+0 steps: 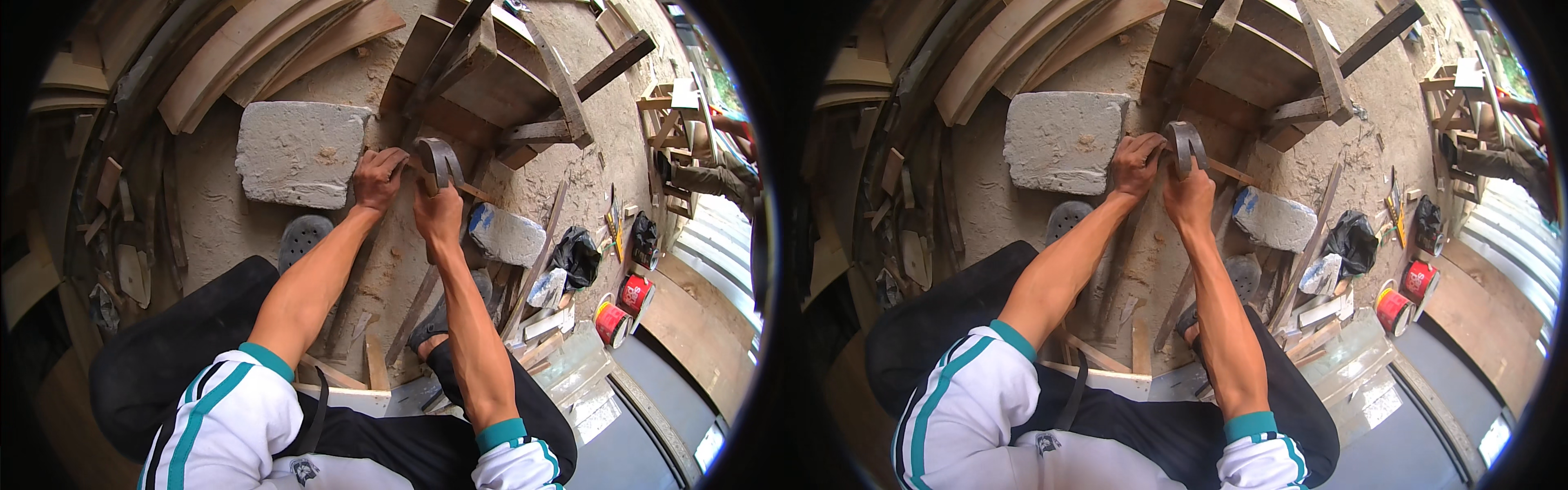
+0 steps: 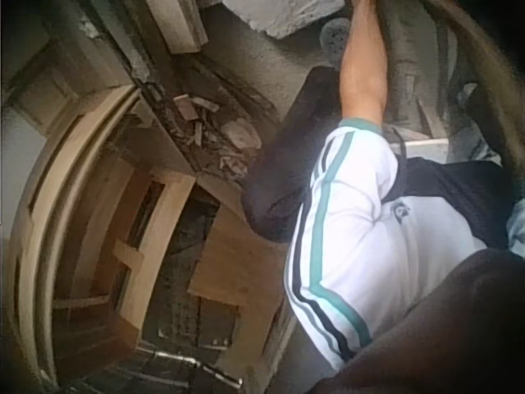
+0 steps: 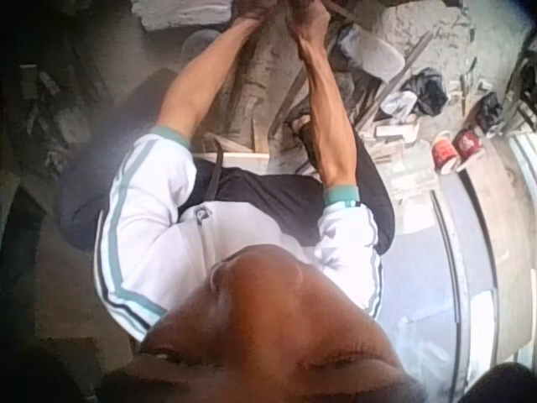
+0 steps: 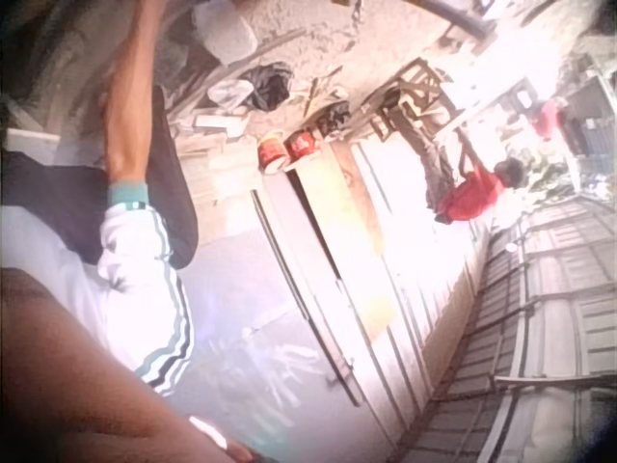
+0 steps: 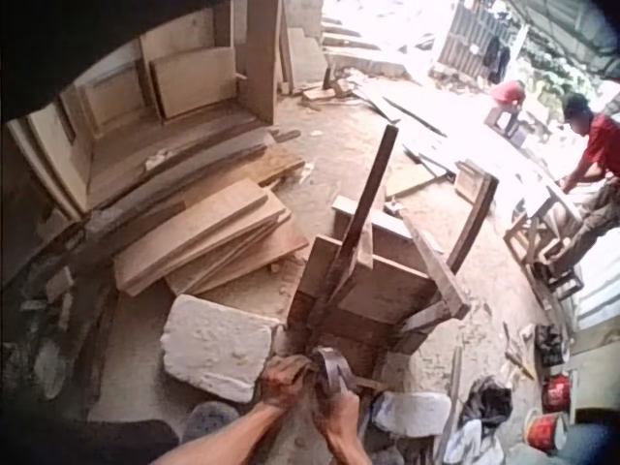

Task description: The person sits on the floor and assembles a wooden chair frame. They position wooden slats, use a hammer to drive nails, and fit crossbars into the legs to form the structure.

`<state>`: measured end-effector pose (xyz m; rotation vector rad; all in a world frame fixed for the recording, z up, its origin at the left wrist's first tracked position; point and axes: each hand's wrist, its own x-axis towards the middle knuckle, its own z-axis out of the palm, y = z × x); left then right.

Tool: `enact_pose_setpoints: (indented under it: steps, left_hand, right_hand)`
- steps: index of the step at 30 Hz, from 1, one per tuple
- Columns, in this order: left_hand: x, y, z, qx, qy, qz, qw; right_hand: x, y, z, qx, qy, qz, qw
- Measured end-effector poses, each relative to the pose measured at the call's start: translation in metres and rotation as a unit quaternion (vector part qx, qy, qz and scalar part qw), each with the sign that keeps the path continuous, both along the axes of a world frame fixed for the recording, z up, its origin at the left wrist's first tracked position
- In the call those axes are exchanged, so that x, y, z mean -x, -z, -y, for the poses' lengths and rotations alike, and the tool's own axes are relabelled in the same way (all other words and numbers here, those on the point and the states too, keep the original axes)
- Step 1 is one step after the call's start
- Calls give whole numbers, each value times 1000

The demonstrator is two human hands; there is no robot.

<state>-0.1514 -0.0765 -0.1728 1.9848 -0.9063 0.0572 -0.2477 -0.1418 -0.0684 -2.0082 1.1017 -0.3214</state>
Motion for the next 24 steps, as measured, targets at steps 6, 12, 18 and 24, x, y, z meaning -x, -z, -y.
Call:
enact_pose_setpoints:
  steps: [6, 12, 18, 24]
  left_hand:
    - [-1, 1, 1, -11, -4, -7, 1000]
    - [2, 5, 2, -3, -15, 10, 1000]
    - [2, 3, 2, -10, -6, -4, 1000]
    - [2, 4, -1, -13, -10, 8, 1000]
  right_hand:
    - [3, 2, 3, -10, -18, -27, 999]
    - [4, 6, 2, -2, -15, -22, 1000]
    - [3, 2, 0, 19, -24, 12, 999]
    - [4, 1, -5, 14, -8, 36, 999]
